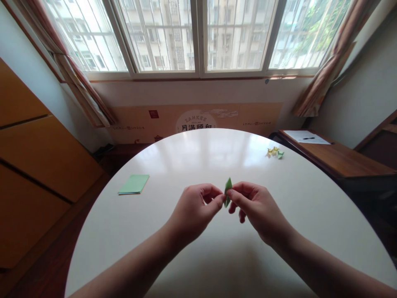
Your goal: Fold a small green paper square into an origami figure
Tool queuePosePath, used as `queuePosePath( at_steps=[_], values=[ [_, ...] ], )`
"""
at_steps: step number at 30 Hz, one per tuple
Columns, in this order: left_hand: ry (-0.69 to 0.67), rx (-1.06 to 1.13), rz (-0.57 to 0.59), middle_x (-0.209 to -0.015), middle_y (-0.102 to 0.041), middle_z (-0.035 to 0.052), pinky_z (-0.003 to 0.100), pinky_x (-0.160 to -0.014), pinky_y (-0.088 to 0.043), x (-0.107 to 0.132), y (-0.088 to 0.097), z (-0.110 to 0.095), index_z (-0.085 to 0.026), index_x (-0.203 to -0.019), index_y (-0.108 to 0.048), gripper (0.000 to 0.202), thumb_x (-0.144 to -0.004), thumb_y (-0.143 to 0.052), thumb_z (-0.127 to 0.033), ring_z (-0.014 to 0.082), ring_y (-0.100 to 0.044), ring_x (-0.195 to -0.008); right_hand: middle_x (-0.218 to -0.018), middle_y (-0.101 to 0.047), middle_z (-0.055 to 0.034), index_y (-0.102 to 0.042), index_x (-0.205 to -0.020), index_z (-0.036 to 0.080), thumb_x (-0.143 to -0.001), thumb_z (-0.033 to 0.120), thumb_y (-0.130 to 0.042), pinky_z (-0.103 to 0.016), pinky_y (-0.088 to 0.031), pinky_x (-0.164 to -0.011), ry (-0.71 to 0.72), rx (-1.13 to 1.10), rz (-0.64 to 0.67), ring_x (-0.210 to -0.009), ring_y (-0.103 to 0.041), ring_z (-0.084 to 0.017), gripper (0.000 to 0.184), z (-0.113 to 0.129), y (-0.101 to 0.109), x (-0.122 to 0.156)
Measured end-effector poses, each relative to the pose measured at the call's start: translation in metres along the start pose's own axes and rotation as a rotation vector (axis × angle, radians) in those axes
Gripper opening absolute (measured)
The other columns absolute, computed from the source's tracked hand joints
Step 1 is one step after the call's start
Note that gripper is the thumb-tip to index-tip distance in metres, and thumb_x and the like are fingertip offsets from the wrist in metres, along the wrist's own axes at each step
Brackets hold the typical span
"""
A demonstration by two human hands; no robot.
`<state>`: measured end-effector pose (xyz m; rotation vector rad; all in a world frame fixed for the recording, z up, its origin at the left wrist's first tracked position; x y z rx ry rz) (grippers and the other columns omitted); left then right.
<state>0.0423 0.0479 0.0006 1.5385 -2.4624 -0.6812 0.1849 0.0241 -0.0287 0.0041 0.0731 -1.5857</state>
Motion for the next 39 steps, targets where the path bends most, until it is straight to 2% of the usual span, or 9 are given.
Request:
queuePosePath(
  at_steps=[6,15,31,39],
  values=[
    [0.008,-0.051,0.024,-0.067,-0.068,0.0027,0.021,-0.049,-0.042,-0.001,-0.001,0.0,-0.014,-0.073,-0.07,0.021,-0.086,-0.06,-0.027,0.0117,-0.054,-0.054,-0.065,-0.065,-0.0023,-0.07,-0.08,0.016,-0.085,0.039,-0.071,-0.018,-0.042,-0.043,-0.015,-0.025,-0.02,-0.058,-0.06,-0.014,0.023,-0.002,0.006,-0.001],
    [0.001,-0.024,0.04,-0.068,-0.065,0.0017,0.021,-0.05,-0.043,-0.002,0.005,0.0,-0.015,-0.078,-0.07,0.022,-0.088,-0.06,-0.032,0.0128,-0.057,-0.059,-0.064,-0.064,-0.0017,-0.07,-0.079,0.016,-0.085,0.038,-0.072,-0.018,-0.042,-0.042,-0.024,-0.034,0.003,-0.057,-0.06,-0.013,0.023,-0.002,0.002,-0.001],
    [0.016,0.022,0.086,-0.065,-0.058,-0.0006,0.02,-0.047,-0.041,-0.004,-0.001,0.007,-0.015,-0.073,-0.063,0.019,-0.087,-0.058,-0.028,0.0111,-0.052,-0.056,-0.062,-0.063,-0.0007,-0.071,-0.08,0.015,-0.085,0.038,-0.07,-0.02,-0.043,-0.044,-0.011,0.012,0.017,-0.056,-0.06,-0.014,0.023,-0.004,-0.002,0.001],
    [0.022,-0.091,0.123,-0.068,-0.061,0.0008,0.021,-0.047,-0.041,-0.002,0.002,0.002,-0.016,-0.075,-0.063,0.021,-0.088,-0.056,-0.03,0.0121,-0.054,-0.057,-0.061,-0.064,-0.0016,-0.07,-0.08,0.015,-0.086,0.037,-0.068,-0.021,-0.044,-0.045,-0.013,0.075,0.046,-0.055,-0.059,-0.014,0.023,-0.003,-0.005,0.001]
  ],
)
Point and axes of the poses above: each hand's wrist, its own x-axis away from the middle knuckle, its own y-axis out of the back of the hand, z = x × y, the point moved 6 cm from there along -x, towards the middle knuckle
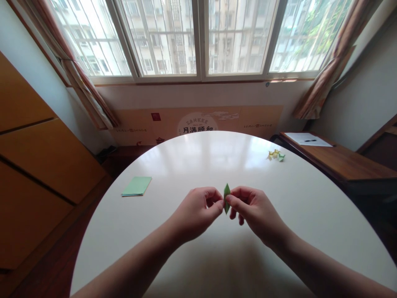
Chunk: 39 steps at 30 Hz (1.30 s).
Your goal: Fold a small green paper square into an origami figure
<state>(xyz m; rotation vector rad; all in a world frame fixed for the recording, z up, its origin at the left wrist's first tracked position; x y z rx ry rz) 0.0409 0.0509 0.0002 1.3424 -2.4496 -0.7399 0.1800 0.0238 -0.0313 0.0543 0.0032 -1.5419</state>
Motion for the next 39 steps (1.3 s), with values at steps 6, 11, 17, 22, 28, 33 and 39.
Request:
queuePosePath(
  at_steps=[6,11,17,22,28,33,39],
  values=[
    [-0.012,0.008,-0.053,-0.071,-0.066,0.0029,0.021,-0.048,-0.043,-0.0015,0.0091,-0.0001,-0.014,-0.087,-0.07,0.019,-0.087,-0.058,-0.029,0.0129,-0.056,-0.057,-0.063,-0.065,-0.0023,-0.07,-0.08,0.015,-0.087,0.039,-0.068,-0.021,-0.044,-0.046,-0.004,0.063,0.045,-0.055,-0.06,-0.014,0.025,0.0008,-0.0031,-0.0005],
    [-0.002,0.094,-0.057,-0.066,-0.063,0.0013,0.02,-0.047,-0.04,-0.0019,0.0071,0.0034,-0.014,-0.074,-0.065,0.016,-0.084,-0.057,-0.023,0.0107,-0.052,-0.054,-0.061,-0.065,-0.0019,-0.069,-0.078,0.015,-0.087,0.037,-0.067,-0.021,-0.043,-0.046,-0.019,0.087,0.082,-0.052,-0.058,-0.012,0.024,0.0026,-0.0077,0.0022],
    [0.01,0.136,-0.067,-0.062,-0.057,-0.0011,0.02,-0.046,-0.04,-0.0023,0.0052,0.0074,-0.015,-0.07,-0.062,0.017,-0.084,-0.059,-0.025,0.0109,-0.051,-0.054,-0.062,-0.065,-0.0023,-0.069,-0.078,0.015,-0.086,0.038,-0.068,-0.021,-0.044,-0.046,-0.018,0.084,0.095,-0.053,-0.059,-0.013,0.024,0.0026,-0.0072,0.002],
    [0.029,0.138,-0.038,-0.062,-0.061,0.0,0.021,-0.047,-0.043,-0.0031,0.0046,0.0056,-0.015,-0.082,-0.065,0.022,-0.09,-0.055,-0.033,0.0137,-0.058,-0.055,-0.064,-0.067,-0.0032,-0.07,-0.079,0.016,-0.086,0.037,-0.066,-0.022,-0.045,-0.047,-0.003,0.09,0.06,-0.057,-0.061,-0.015,0.023,0.0043,-0.0009,0.0005],
    [-0.061,0.027,-0.068,-0.06,-0.06,-0.0013,0.022,-0.049,-0.044,-0.0021,0.0073,-0.0006,-0.017,-0.081,-0.063,0.017,-0.09,-0.052,-0.028,0.0131,-0.058,-0.054,-0.065,-0.068,-0.0032,-0.07,-0.08,0.015,-0.086,0.035,-0.066,-0.022,-0.046,-0.048,-0.01,0.06,0.073,-0.058,-0.062,-0.015,0.021,0.003,-0.0008,-0.0002],
    [-0.086,-0.014,-0.068,-0.061,-0.061,-0.0006,0.021,-0.048,-0.044,-0.0028,0.0063,-0.0016,-0.017,-0.08,-0.063,0.013,-0.086,-0.056,-0.025,0.0136,-0.059,-0.056,-0.063,-0.066,-0.002,-0.069,-0.075,0.016,-0.085,0.032,-0.066,-0.022,-0.045,-0.048,-0.022,0.042,0.092,-0.057,-0.059,-0.013,0.019,0.0026,-0.0023,0.0002],
    [-0.013,0.12,-0.031,-0.062,-0.059,-0.0001,0.018,-0.043,-0.041,-0.0054,0.0011,0.0056,-0.015,-0.074,-0.062,0.011,-0.081,-0.056,-0.021,0.0111,-0.055,-0.053,-0.062,-0.066,-0.0023,-0.068,-0.074,0.015,-0.084,0.031,-0.066,-0.022,-0.044,-0.049,-0.019,0.094,0.112,-0.056,-0.058,-0.014,0.019,0.0042,-0.0056,0.0016]
  ],
)
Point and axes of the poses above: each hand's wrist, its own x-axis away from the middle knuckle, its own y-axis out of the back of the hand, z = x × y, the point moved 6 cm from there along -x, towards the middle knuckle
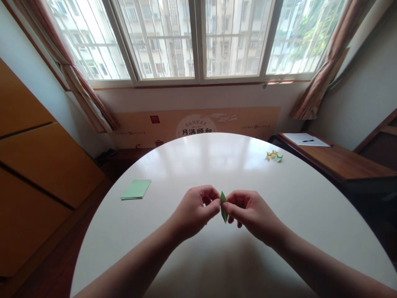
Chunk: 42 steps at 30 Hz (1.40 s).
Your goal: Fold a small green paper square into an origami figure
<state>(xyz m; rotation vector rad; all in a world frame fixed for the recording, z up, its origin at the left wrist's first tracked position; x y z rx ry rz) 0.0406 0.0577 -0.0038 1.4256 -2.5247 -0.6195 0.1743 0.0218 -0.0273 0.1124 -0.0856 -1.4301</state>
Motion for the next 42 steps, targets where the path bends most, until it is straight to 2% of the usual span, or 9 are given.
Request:
queuePosePath(
  at_steps=[4,9,13,18,25,29,33,38,42],
  values=[
    [0.032,0.087,-0.009,-0.06,-0.055,-0.0024,0.017,-0.04,-0.041,-0.001,-0.002,0.005,-0.015,-0.073,-0.061,0.01,-0.079,-0.057,-0.02,0.0088,-0.049,-0.05,-0.061,-0.065,-0.0021,-0.068,-0.073,0.015,-0.084,0.03,-0.066,-0.022,-0.044,-0.05,0.017,0.024,-0.001,-0.056,-0.058,-0.014,0.019,0.003,0.0,-0.001],
    [0.115,0.175,-0.007,-0.06,-0.055,-0.002,0.018,-0.036,-0.043,-0.001,-0.003,0.01,-0.013,-0.083,-0.065,0.02,-0.083,-0.062,-0.032,0.0107,-0.05,-0.05,-0.063,-0.066,-0.0025,-0.068,-0.075,0.015,-0.085,0.033,-0.064,-0.022,-0.044,-0.05,0.01,0.047,-0.032,-0.057,-0.059,-0.014,0.021,0.004,0.006,-0.002],
    [0.128,0.242,-0.025,-0.063,-0.056,-0.0011,0.017,-0.037,-0.042,-0.002,-0.001,0.007,-0.012,-0.084,-0.065,0.02,-0.082,-0.064,-0.032,0.0106,-0.05,-0.052,-0.063,-0.066,-0.0026,-0.068,-0.076,0.015,-0.086,0.034,-0.064,-0.022,-0.044,-0.049,0.006,0.047,-0.033,-0.057,-0.059,-0.014,0.022,0.004,0.008,-0.002],
    [0.152,0.326,0.007,-0.063,-0.056,-0.0008,0.015,-0.036,-0.04,-0.002,-0.003,0.009,-0.012,-0.081,-0.065,0.021,-0.08,-0.067,-0.033,0.0105,-0.051,-0.055,-0.063,-0.066,-0.0027,-0.068,-0.076,0.015,-0.087,0.036,-0.065,-0.022,-0.044,-0.05,0.018,0.034,-0.005,-0.057,-0.059,-0.014,0.024,0.004,0.005,-0.002],
    [0.142,0.229,-0.038,-0.055,-0.048,-0.0055,0.015,-0.034,-0.036,-0.003,-0.004,0.012,-0.014,-0.074,-0.059,0.019,-0.082,-0.062,-0.031,0.0063,-0.041,-0.042,-0.062,-0.066,-0.0025,-0.068,-0.074,0.015,-0.085,0.031,-0.065,-0.022,-0.043,-0.049,0.01,0.028,0.01,-0.056,-0.058,-0.014,0.02,-0.002,0.0,-0.003],
    [0.134,0.181,-0.057,-0.061,-0.054,-0.002,0.018,-0.034,-0.042,-0.002,-0.003,0.013,-0.013,-0.081,-0.063,0.021,-0.084,-0.061,-0.035,0.0101,-0.048,-0.049,-0.069,-0.068,-0.0047,-0.07,-0.076,0.015,-0.084,0.036,-0.067,-0.023,-0.044,-0.049,-0.029,-0.03,-0.022,-0.06,-0.06,-0.015,0.023,-0.006,0.003,-0.005],
    [0.127,0.159,-0.001,-0.069,-0.06,0.0029,0.018,-0.037,-0.044,-0.002,-0.005,0.013,-0.012,-0.083,-0.067,0.026,-0.084,-0.064,-0.039,0.0145,-0.057,-0.062,-0.071,-0.069,-0.0059,-0.071,-0.077,0.015,-0.083,0.038,-0.069,-0.022,-0.043,-0.049,-0.059,-0.116,-0.06,-0.065,-0.061,-0.016,0.025,-0.005,0.007,-0.006],
    [0.126,0.14,0.002,-0.063,-0.058,0.0014,0.017,-0.038,-0.042,-0.001,-0.005,0.012,-0.012,-0.074,-0.066,0.027,-0.083,-0.065,-0.038,0.0118,-0.053,-0.056,-0.069,-0.069,-0.006,-0.073,-0.079,0.015,-0.082,0.04,-0.07,-0.021,-0.042,-0.048,-0.074,-0.14,-0.064,-0.068,-0.062,-0.017,0.026,-0.004,0.008,-0.006],
    [0.139,0.146,-0.04,-0.06,-0.053,-0.0013,0.018,-0.037,-0.041,-0.003,-0.002,0.013,-0.012,-0.076,-0.066,0.024,-0.083,-0.064,-0.035,0.01,-0.048,-0.051,-0.08,-0.072,-0.0077,-0.076,-0.09,0.016,-0.083,0.043,-0.07,-0.021,-0.043,-0.047,-0.079,-0.181,-0.038,-0.072,-0.062,-0.018,0.029,-0.006,0.007,-0.006]
  ],
)
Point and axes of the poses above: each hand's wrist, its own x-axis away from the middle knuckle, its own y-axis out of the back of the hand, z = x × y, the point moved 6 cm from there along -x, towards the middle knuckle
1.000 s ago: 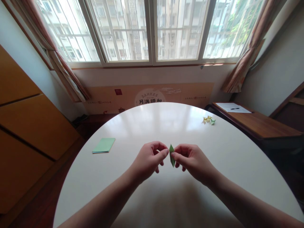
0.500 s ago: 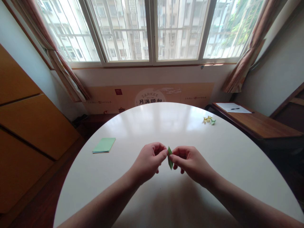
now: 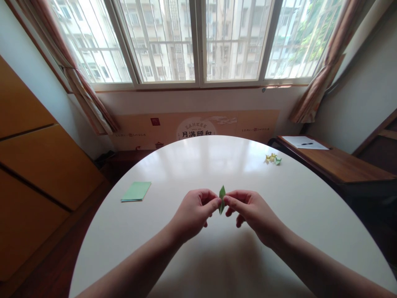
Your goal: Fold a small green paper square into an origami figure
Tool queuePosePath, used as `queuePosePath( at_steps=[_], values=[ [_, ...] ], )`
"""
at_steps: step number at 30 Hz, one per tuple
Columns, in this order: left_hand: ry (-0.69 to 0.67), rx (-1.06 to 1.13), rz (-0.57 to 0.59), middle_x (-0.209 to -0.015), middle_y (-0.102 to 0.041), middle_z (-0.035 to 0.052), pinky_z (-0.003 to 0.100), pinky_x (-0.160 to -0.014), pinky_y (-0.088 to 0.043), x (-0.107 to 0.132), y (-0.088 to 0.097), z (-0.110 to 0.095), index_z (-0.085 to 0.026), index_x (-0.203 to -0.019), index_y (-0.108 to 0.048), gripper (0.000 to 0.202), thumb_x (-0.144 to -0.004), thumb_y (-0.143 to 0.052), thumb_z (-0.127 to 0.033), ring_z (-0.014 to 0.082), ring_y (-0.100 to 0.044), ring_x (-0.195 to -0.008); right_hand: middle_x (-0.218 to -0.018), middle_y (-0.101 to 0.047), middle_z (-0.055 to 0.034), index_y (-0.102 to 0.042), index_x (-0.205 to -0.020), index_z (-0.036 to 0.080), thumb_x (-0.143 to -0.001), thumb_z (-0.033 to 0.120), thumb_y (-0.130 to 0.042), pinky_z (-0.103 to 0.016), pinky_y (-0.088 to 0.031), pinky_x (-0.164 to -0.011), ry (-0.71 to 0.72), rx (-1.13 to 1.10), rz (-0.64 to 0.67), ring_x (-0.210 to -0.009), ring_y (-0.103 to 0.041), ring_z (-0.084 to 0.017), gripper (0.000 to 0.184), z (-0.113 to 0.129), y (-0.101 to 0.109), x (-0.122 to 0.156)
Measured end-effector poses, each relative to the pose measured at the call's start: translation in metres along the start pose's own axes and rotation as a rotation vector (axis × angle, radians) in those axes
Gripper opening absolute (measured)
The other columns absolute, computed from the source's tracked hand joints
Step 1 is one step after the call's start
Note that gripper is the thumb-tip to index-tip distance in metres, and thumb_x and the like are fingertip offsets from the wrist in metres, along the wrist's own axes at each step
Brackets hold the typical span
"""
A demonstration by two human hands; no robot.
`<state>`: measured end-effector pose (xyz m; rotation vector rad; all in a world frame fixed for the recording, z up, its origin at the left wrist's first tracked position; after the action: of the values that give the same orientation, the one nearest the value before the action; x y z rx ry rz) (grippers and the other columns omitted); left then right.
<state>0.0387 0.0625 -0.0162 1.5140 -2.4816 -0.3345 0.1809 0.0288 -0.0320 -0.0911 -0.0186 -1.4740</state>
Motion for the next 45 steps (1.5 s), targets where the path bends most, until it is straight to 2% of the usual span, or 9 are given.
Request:
queuePosePath(
  at_steps=[3,6,14,18,21,27,35,39,45],
  values=[
    [-0.007,0.025,-0.015,-0.06,-0.052,-0.0016,0.018,-0.037,-0.041,-0.0007,0.0012,0.0,-0.011,-0.078,-0.066,0.023,-0.082,-0.064,-0.034,0.0104,-0.048,-0.052,-0.083,-0.072,-0.0076,-0.076,-0.093,0.016,-0.082,0.042,-0.072,-0.02,-0.043,-0.046,-0.018,-0.01,0.021,-0.072,-0.061,-0.017,0.028,-0.0019,-0.0017,-0.0006],
    [-0.013,0.043,-0.017,-0.061,-0.054,-0.0008,0.017,-0.037,-0.041,-0.0003,0.0008,-0.0009,-0.011,-0.078,-0.067,0.023,-0.081,-0.065,-0.034,0.0111,-0.048,-0.054,-0.078,-0.069,-0.0059,-0.075,-0.087,0.015,-0.08,0.04,-0.074,-0.02,-0.042,-0.044,-0.031,-0.012,0.024,-0.068,-0.06,-0.017,0.025,-0.0035,-0.0023,-0.0013],
    [0.022,0.108,0.033,-0.071,-0.067,0.0058,0.017,-0.04,-0.043,0.0007,-0.0023,-0.0027,-0.01,-0.082,-0.072,0.023,-0.079,-0.068,-0.033,0.0145,-0.057,-0.063,-0.068,-0.065,-0.0034,-0.071,-0.078,0.014,-0.078,0.039,-0.076,-0.019,-0.041,-0.043,-0.025,0.008,0.036,-0.064,-0.059,-0.016,0.025,-0.0016,-0.0035,0.0014],
    [0.007,0.108,-0.003,-0.062,-0.062,0.0021,0.017,-0.039,-0.041,0.0,-0.0004,-0.0019,-0.011,-0.072,-0.07,0.018,-0.078,-0.069,-0.029,0.0113,-0.052,-0.055,-0.067,-0.067,-0.0045,-0.072,-0.078,0.014,-0.079,0.043,-0.075,-0.019,-0.041,-0.042,0.002,0.086,0.029,-0.063,-0.06,-0.016,0.029,0.0007,-0.0039,0.0022],
    [-0.02,0.113,-0.034,-0.058,-0.058,-0.0007,0.017,-0.038,-0.039,0.0004,0.0015,-0.0027,-0.012,-0.072,-0.07,0.018,-0.08,-0.067,-0.028,0.0089,-0.047,-0.049,-0.072,-0.07,-0.0064,-0.075,-0.082,0.015,-0.081,0.045,-0.073,-0.02,-0.042,-0.042,0.017,0.12,0.023,-0.067,-0.063,-0.019,0.03,0.0009,-0.0032,0.0018],
    [-0.019,0.169,-0.077,-0.059,-0.061,0.0005,0.018,-0.041,-0.038,0.0021,0.0048,-0.0062,-0.011,-0.074,-0.071,0.018,-0.079,-0.069,-0.029,0.0077,-0.046,-0.047,-0.073,-0.07,-0.006,-0.074,-0.08,0.016,-0.082,0.038,-0.071,-0.02,-0.043,-0.042,0.015,0.119,0.04,-0.068,-0.065,-0.019,0.022,-0.0012,-0.004,0.0011],
    [0.076,0.196,0.003,-0.065,-0.062,0.0034,0.017,-0.041,-0.042,0.0002,0.0003,-0.0003,-0.013,-0.077,-0.074,0.024,-0.077,-0.071,-0.036,0.0141,-0.054,-0.063,-0.069,-0.066,-0.004,-0.072,-0.079,0.016,-0.08,0.037,-0.072,-0.021,-0.041,-0.044,0.025,0.059,0.008,-0.064,-0.062,-0.017,0.021,0.0033,-0.0022,0.0033],
    [0.075,0.158,-0.005,-0.061,-0.058,0.0021,0.018,-0.04,-0.041,-0.0011,0.0014,0.0011,-0.012,-0.074,-0.073,0.026,-0.075,-0.072,-0.038,0.013,-0.051,-0.059,-0.069,-0.067,-0.0043,-0.074,-0.081,0.016,-0.08,0.037,-0.072,-0.022,-0.041,-0.045,0.015,0.05,-0.025,-0.064,-0.062,-0.018,0.021,0.003,0.0002,0.0018],
    [0.016,0.101,0.0,-0.062,-0.058,0.0012,0.018,-0.04,-0.042,-0.0011,0.0016,-0.002,-0.011,-0.074,-0.07,0.025,-0.078,-0.069,-0.036,0.011,-0.049,-0.055,-0.079,-0.07,-0.0062,-0.072,-0.081,0.015,-0.082,0.044,-0.07,-0.022,-0.042,-0.046,-0.014,0.01,0.016,-0.068,-0.062,-0.018,0.029,0.0001,-0.002,0.0003]
  ],
)
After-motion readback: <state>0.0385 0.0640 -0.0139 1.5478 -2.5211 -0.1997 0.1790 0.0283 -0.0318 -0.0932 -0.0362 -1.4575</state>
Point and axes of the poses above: each hand's wrist, its own x-axis away from the middle knuckle, its own y-axis out of the back of the hand, z = x × y, the point moved 6 cm from there along -x, towards the middle knuckle
